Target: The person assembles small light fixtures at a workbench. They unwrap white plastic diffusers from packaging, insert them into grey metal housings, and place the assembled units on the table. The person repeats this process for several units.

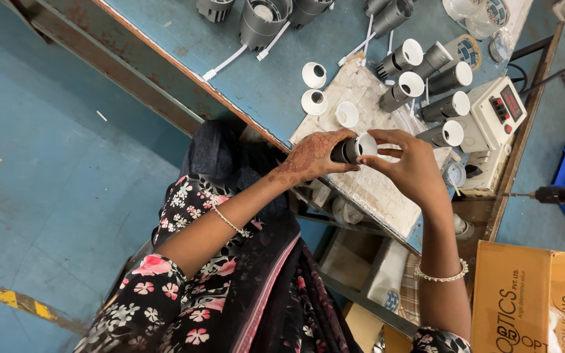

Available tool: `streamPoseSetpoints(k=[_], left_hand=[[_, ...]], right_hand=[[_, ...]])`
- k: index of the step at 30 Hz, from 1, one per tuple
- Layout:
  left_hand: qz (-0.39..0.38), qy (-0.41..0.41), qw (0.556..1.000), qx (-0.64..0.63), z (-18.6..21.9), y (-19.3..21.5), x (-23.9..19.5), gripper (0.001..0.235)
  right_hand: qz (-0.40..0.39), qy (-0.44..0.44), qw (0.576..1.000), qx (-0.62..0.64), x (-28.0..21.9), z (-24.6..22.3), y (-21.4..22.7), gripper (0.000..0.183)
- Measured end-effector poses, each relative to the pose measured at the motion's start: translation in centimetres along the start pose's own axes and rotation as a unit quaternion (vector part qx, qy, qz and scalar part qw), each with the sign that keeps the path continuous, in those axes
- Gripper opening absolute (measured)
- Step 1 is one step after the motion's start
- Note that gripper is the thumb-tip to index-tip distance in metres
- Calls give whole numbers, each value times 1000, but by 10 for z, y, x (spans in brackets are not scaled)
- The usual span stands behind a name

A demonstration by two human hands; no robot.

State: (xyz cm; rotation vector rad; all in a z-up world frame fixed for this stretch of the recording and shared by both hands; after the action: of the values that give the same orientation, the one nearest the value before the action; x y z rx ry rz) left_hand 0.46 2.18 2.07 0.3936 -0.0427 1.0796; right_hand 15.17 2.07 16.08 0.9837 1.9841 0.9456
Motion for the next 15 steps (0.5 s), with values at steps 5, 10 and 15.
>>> streamPoseSetpoints(k=[5, 10, 15], left_hand=[[1, -5, 1000, 8, -2, 0, 0, 68], [0, 5, 1000, 9, -7, -2, 1, 71], [7, -3, 1000, 17, -6, -1, 0, 77]], right_hand=[[-3, 11, 1000, -20, 1, -4, 0, 53], [-14, 19, 1000, -19, 1, -13, 0, 58], [-40, 37, 998, -44, 2, -18, 2, 56]])
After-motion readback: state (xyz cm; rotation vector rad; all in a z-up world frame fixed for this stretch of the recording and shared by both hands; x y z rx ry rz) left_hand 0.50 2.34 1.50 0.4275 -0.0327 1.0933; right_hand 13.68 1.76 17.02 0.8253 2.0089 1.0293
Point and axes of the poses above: each hand's wrist, its own x-axis towards the middle knuckle, its own y-axis out of the back of the hand, z = x × y, the point moved 3 cm from there along x, towards the middle knuckle, and after that the axes turned 11 degrees about -z, right-handed, at the moved point
